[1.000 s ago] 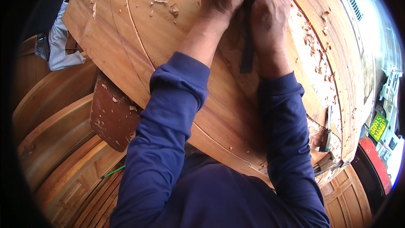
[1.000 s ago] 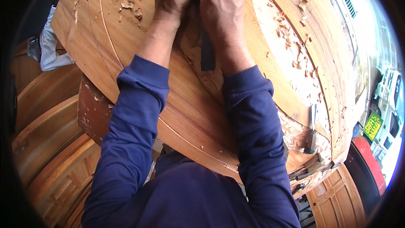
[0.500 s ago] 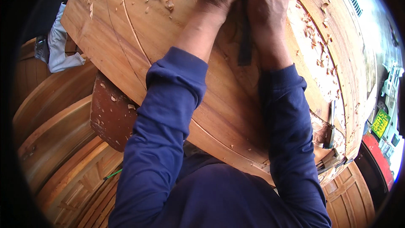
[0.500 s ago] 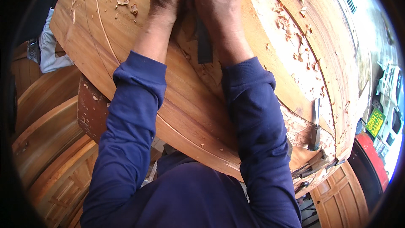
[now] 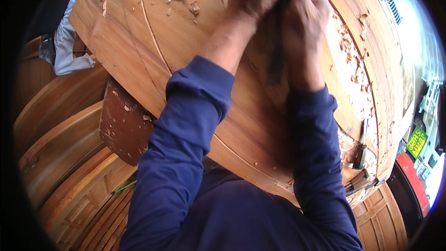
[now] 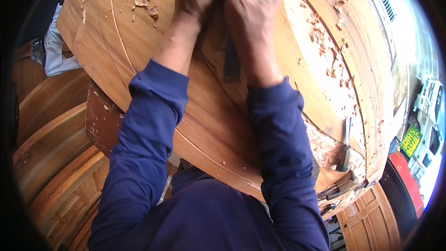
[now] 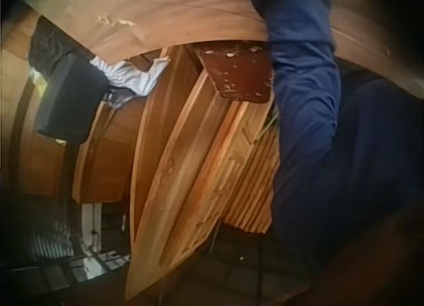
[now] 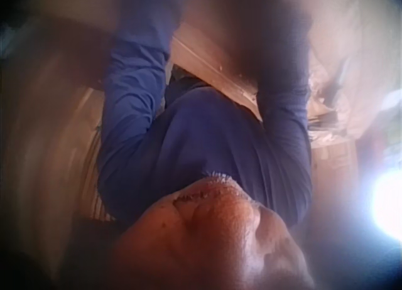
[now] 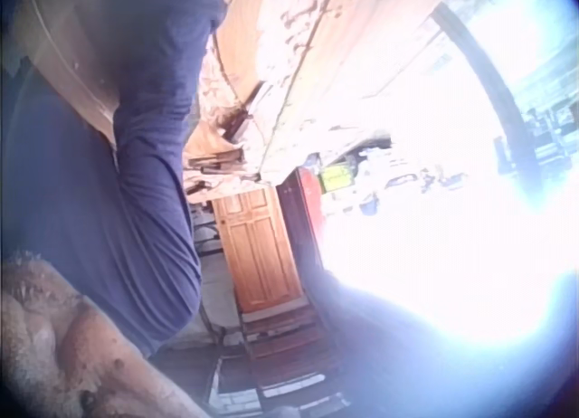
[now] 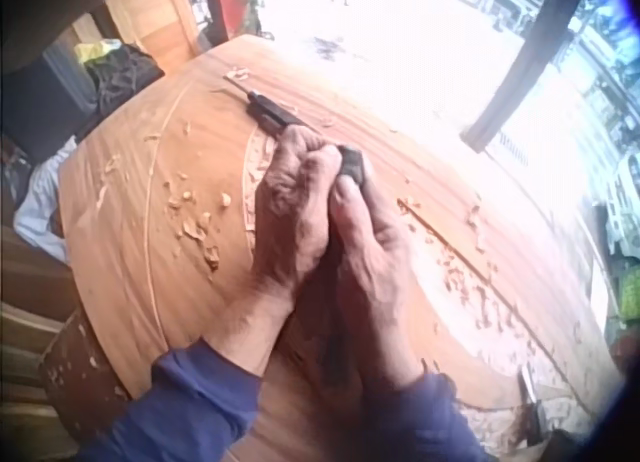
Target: The person carves floral patterns into a large curved wooden panel using chisels and a mallet.
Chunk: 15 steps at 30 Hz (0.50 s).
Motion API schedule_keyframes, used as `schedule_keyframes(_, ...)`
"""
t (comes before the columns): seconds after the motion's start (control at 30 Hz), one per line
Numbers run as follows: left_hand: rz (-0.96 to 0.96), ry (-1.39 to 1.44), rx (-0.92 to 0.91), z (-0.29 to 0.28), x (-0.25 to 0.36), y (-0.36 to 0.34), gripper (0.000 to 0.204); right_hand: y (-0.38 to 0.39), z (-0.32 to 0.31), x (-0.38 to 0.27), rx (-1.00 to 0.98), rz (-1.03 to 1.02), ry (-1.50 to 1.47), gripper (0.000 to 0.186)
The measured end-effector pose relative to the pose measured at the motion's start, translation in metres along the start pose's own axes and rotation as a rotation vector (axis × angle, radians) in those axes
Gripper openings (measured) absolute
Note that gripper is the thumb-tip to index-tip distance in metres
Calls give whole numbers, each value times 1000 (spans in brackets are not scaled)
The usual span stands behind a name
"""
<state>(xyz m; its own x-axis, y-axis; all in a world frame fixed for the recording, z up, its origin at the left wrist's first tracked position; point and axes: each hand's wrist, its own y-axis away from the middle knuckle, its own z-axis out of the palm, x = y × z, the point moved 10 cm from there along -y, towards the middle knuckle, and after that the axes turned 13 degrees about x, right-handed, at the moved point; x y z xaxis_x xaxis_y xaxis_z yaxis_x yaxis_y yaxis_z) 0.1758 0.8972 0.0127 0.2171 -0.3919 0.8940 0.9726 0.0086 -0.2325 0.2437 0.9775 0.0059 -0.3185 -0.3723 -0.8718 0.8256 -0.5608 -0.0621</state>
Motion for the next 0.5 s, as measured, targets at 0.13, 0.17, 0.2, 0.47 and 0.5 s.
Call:
schedule_keyframes(0.13,167,-170,7,1,5,-5,22,-10,-18,5,123,-31,142,45)
schedule_keyframes(0.17,278,-139,-7,5,11,-9,23,-16,-11,1,95,-65,28,44)
schedule_keyframes(0.2,273,-73,-37,9,13,-7,23,-18,-7,-5,77,-94,-82,44)
schedule_keyframes(0.47,-64,199,-48,11,-4,-1,18,-10,-10,-5,131,-7,39,42)
schedule_keyframes(0.5,-89,192,4,8,-6,-5,15,-10,-8,0,113,19,24,42)
